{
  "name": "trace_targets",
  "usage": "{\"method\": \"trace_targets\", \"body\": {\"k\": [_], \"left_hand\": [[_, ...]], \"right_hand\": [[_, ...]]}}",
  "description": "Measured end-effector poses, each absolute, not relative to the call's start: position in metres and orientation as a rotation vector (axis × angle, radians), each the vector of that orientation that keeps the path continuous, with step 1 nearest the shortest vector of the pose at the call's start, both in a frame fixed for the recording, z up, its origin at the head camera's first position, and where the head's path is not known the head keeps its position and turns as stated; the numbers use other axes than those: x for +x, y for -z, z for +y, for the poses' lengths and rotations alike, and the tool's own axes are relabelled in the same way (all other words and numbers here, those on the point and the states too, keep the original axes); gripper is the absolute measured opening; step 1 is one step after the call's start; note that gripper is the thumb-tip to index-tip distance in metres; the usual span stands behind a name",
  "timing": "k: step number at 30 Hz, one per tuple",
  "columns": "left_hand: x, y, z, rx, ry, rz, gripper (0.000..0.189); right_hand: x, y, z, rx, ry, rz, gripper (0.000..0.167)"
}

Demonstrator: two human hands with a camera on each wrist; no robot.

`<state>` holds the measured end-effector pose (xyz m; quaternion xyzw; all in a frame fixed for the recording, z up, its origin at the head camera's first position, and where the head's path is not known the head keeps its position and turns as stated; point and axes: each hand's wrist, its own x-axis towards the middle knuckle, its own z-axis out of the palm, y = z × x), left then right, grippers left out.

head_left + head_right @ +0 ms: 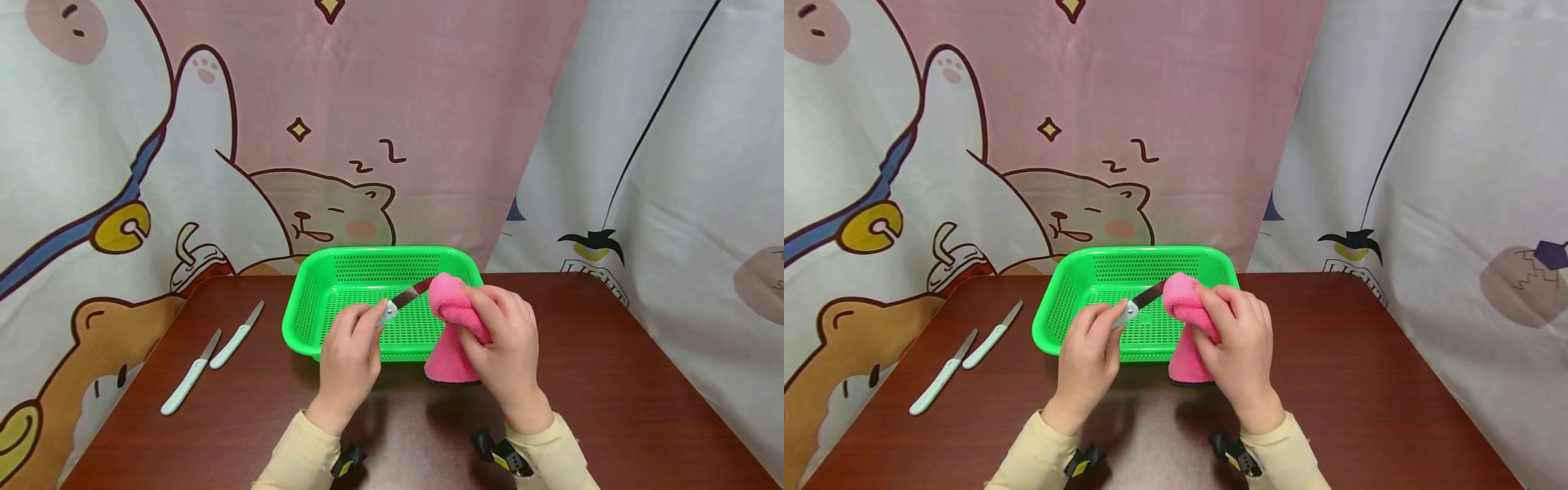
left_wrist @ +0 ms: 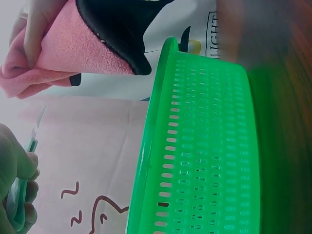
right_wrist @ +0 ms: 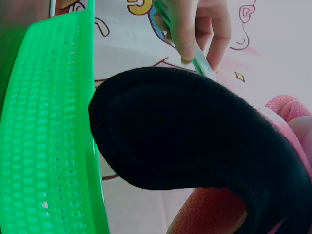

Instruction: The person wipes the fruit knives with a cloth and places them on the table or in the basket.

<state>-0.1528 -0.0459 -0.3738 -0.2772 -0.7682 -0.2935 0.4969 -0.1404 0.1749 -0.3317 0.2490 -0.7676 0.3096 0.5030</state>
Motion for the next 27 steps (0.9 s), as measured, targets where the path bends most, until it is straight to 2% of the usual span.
{"method": "trace_targets", "body": {"k": [15,27], "left_hand": [[-0.152,0.373,-0.045,-0.687,0.694,-1.863,0.037],[-0.151,0.372,-0.043,-0.747,0.694,-1.813,0.020]], "right_hand": [[-0.138,0.342,0.150,0.718,-0.655,-1.847,0.029],[-0.139,0.348,0.144,0.707,-0.618,-1.856,0.029]]}}
